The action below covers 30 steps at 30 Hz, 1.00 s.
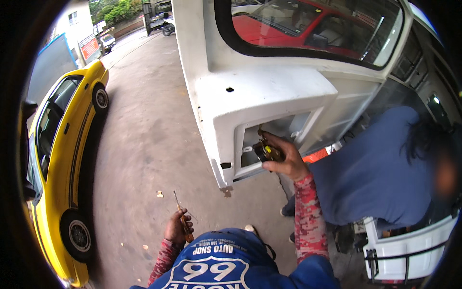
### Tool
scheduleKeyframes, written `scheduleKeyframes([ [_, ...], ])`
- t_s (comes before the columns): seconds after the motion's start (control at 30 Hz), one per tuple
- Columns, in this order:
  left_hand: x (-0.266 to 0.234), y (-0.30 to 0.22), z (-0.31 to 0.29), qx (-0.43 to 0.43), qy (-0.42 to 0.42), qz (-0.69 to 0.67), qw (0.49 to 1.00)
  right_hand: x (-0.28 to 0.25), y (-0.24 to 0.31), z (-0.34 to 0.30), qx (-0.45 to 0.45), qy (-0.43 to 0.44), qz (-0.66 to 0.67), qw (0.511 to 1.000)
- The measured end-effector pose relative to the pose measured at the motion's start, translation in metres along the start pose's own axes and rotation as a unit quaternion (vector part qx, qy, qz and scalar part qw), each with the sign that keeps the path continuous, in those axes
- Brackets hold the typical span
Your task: The person works on a white vehicle door, using a screwdriver to adjust internal components and a metal rod. They then use an angle grinder to smooth a metal frame, producing sparks, before returning to the door to continue adjustments.
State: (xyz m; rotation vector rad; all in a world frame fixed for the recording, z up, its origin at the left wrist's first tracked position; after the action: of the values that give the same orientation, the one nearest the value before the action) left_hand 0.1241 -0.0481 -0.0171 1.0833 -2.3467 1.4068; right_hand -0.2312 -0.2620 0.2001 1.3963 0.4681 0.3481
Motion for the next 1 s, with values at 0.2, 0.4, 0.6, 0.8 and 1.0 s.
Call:
scheduleKeyframes([
  [0.2, 0.021, 0.011, 0.001, 0.009, -0.029, -0.006, 1.000, 0.004, 0.007, -0.015, 0.051, 0.024, -0.030, 0.998],
  [0.4, 0.029, 0.019, -0.006, 0.022, -0.048, -0.016, 0.999, 0.015, 0.012, -0.008, 0.048, 0.066, 0.014, 0.997],
  [0.6, 0.039, 0.025, -0.015, 0.021, -0.060, -0.015, 0.998, 0.013, 0.010, 0.000, 0.028, 0.104, 0.058, 0.993],
  [0.8, 0.044, 0.032, -0.015, 0.029, -0.065, 0.000, 0.997, 0.006, -0.006, -0.002, 0.009, 0.126, 0.094, 0.988],
  [1.0, 0.039, 0.035, -0.014, 0.030, -0.072, 0.014, 0.997, 0.003, -0.024, -0.013, -0.004, 0.145, 0.131, 0.981],
])
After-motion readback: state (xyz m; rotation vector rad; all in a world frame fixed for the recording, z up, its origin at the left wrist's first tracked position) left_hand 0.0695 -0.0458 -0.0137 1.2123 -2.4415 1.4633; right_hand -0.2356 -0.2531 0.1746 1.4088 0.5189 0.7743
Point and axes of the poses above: each hand's wrist, its own z-axis towards the middle knuckle, its own x-axis out of the palm, y = z × x, the point moved 3 cm from there along z, towards the middle knuckle, and after that the axes turned 9 degrees about x, right-handed, at the moved point
